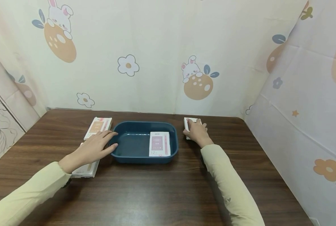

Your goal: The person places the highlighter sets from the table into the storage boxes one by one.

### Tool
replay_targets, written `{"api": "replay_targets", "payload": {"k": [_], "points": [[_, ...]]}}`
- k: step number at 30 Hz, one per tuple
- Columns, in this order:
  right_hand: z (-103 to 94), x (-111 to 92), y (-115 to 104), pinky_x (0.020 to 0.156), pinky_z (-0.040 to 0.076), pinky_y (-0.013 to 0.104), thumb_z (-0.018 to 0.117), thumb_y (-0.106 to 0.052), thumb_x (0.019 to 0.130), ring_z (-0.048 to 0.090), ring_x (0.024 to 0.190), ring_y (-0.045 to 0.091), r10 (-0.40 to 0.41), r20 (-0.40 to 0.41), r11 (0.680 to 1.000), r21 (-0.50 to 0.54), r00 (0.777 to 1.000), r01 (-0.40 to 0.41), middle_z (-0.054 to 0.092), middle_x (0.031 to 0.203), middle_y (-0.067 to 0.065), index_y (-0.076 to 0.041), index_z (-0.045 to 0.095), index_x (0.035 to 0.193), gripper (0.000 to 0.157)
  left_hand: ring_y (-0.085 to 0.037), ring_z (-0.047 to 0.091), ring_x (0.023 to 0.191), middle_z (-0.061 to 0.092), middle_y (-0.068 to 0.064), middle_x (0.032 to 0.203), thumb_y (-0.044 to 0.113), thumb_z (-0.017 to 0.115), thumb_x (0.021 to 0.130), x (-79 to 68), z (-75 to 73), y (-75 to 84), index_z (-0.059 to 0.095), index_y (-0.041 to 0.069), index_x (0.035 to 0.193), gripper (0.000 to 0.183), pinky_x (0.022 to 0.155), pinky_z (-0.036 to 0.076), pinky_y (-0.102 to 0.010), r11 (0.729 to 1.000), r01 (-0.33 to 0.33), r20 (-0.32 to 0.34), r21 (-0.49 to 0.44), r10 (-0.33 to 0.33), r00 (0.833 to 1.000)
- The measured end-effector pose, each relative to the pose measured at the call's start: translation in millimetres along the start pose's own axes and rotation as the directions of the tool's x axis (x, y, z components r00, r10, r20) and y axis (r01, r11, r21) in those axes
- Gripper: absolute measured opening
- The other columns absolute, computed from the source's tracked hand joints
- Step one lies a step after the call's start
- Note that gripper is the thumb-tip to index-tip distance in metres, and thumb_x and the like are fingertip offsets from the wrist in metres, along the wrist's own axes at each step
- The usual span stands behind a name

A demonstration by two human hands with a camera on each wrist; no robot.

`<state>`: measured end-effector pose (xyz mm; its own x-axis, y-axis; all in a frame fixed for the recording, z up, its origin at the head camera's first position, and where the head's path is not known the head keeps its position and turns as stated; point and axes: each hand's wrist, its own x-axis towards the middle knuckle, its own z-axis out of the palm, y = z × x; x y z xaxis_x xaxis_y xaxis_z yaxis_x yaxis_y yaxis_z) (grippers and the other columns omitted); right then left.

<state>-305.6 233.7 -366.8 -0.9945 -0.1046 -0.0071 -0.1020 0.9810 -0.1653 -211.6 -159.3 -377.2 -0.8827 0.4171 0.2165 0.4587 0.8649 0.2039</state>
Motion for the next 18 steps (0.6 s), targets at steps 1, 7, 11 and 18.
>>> {"api": "replay_targets", "payload": {"k": [1,7,11,18], "points": [[-1.8,-1,-1,0.081,0.040,0.058,0.054,-0.034,0.086,0.042,0.098,0.047,0.000,-0.004,1.000,0.001,1.000,0.000,0.038,0.126,0.033,-0.008,0.037,0.137,0.060,-0.033,0.049,0.117,0.049,-0.013,0.131,0.046,0.045,0.091,-0.1,0.1,0.0,0.046,0.010,0.132,0.055,0.094,0.038,-0.054,1.000,0.000,0.001,0.001,0.000,1.000],[-11.5,-6,-5,0.077,0.042,0.054,0.055,-0.032,0.085,0.043,0.092,0.045,-0.019,-0.052,1.000,-0.007,0.998,0.019,0.039,0.125,0.033,-0.007,0.039,0.137,0.060,-0.034,0.048,0.117,0.049,-0.014,0.132,0.048,0.043,0.091,-0.7,-0.9,0.9,0.046,0.009,0.133,0.056,0.094,0.038,-0.054,1.000,0.002,0.005,-0.003,-0.002,1.000],[-17.6,-11,-9,0.072,0.043,0.051,0.054,-0.032,0.084,0.043,0.088,0.043,-0.029,-0.066,1.000,-0.011,0.997,0.028,0.041,0.124,0.032,-0.008,0.040,0.135,0.058,-0.034,0.048,0.117,0.049,-0.014,0.132,0.048,0.042,0.091,-1.3,-1.1,1.7,0.046,0.009,0.133,0.057,0.094,0.038,-0.054,1.000,0.002,0.005,-0.002,-0.002,1.000],[-26.4,-22,-21,0.070,0.044,0.051,0.055,-0.032,0.084,0.044,0.089,0.043,-0.063,-0.091,0.998,-0.008,0.994,0.062,0.041,0.126,0.032,-0.007,0.042,0.134,0.057,-0.034,0.048,0.117,0.048,-0.014,0.132,0.047,0.043,0.091,-1.9,-1.0,1.9,0.046,0.009,0.133,0.056,0.095,0.037,-0.055,1.000,0.004,0.007,-0.003,-0.004,1.000]]}}
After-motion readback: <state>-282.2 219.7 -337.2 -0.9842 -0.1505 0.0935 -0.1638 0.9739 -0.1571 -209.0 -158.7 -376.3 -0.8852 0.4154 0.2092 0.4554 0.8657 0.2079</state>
